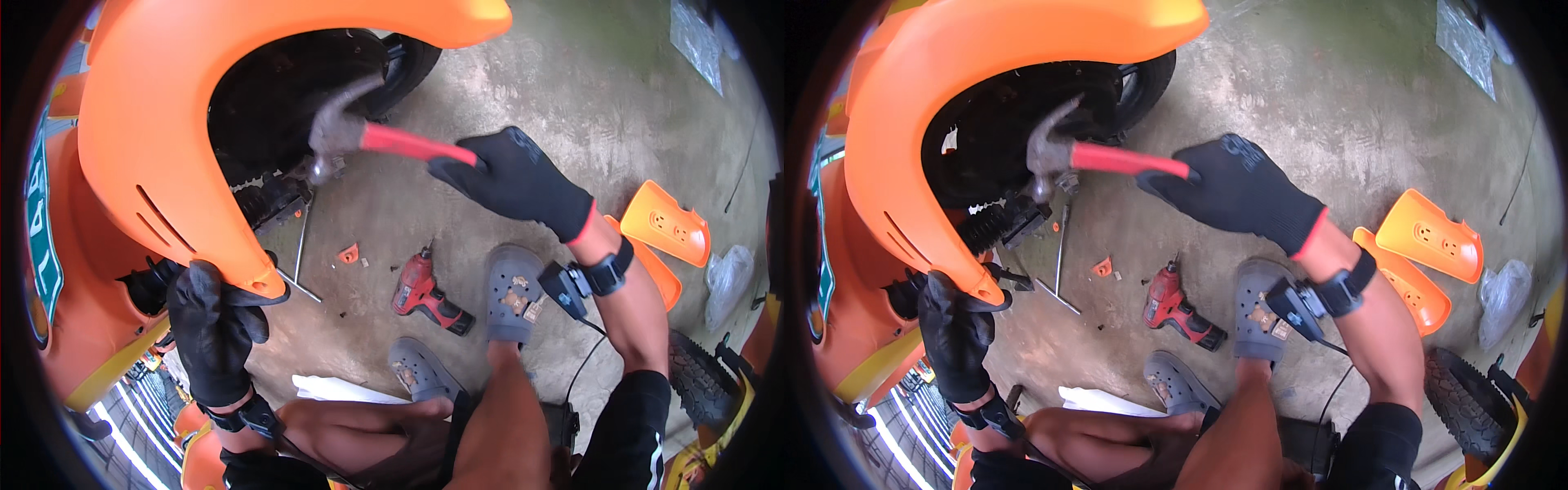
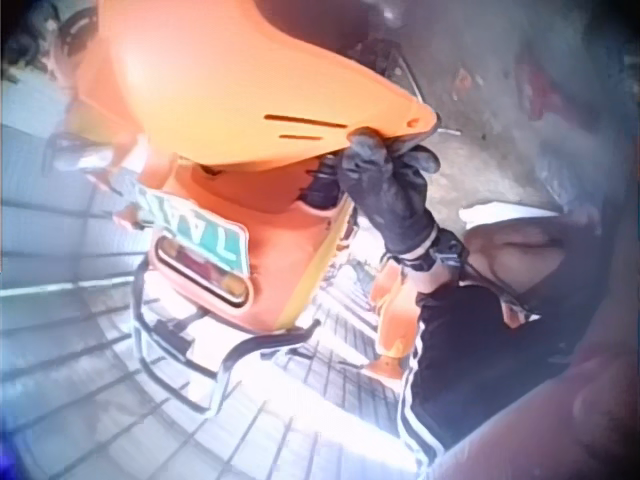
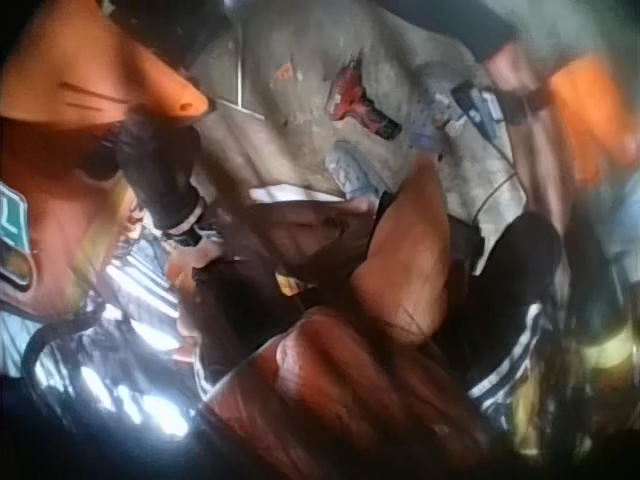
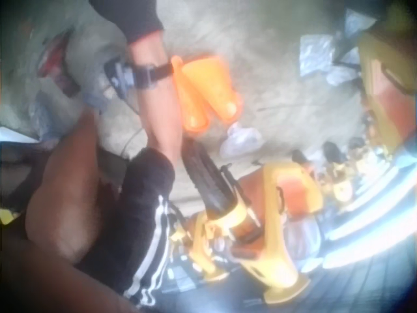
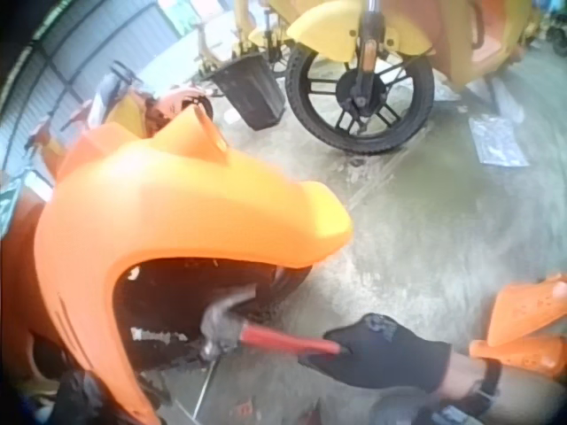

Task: The person uses a cordless impact driver and a hammer to remove and install an orange plastic cover on the rear of a yellow and orange scooter. They remove screws, tap the cover with a hammer, and then reinstall the cover with screws.

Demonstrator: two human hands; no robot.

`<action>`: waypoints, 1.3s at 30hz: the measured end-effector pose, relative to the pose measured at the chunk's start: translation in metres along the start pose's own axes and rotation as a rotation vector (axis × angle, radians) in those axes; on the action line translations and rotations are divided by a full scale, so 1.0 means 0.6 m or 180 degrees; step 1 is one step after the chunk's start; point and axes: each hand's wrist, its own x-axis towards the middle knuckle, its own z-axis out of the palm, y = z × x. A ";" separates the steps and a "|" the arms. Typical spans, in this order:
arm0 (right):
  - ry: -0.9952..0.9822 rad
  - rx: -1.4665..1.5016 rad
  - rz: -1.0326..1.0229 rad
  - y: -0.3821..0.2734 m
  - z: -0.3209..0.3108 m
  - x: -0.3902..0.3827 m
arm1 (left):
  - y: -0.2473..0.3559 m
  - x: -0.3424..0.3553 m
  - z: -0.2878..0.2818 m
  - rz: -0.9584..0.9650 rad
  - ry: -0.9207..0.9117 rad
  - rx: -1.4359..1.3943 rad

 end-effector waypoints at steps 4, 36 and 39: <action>0.0063 0.0396 0.0321 0.015 0.018 -0.050 | -0.006 -0.002 0.008 -0.0335 0.0403 -0.0454; 0.0541 0.0965 -0.0054 -0.010 0.181 -0.026 | -0.015 0.022 -0.002 -0.0209 -0.0500 -0.0239; 0.0822 0.1090 -0.0174 -0.029 0.161 -0.051 | -0.012 0.021 0.003 -0.0238 -0.0410 -0.0265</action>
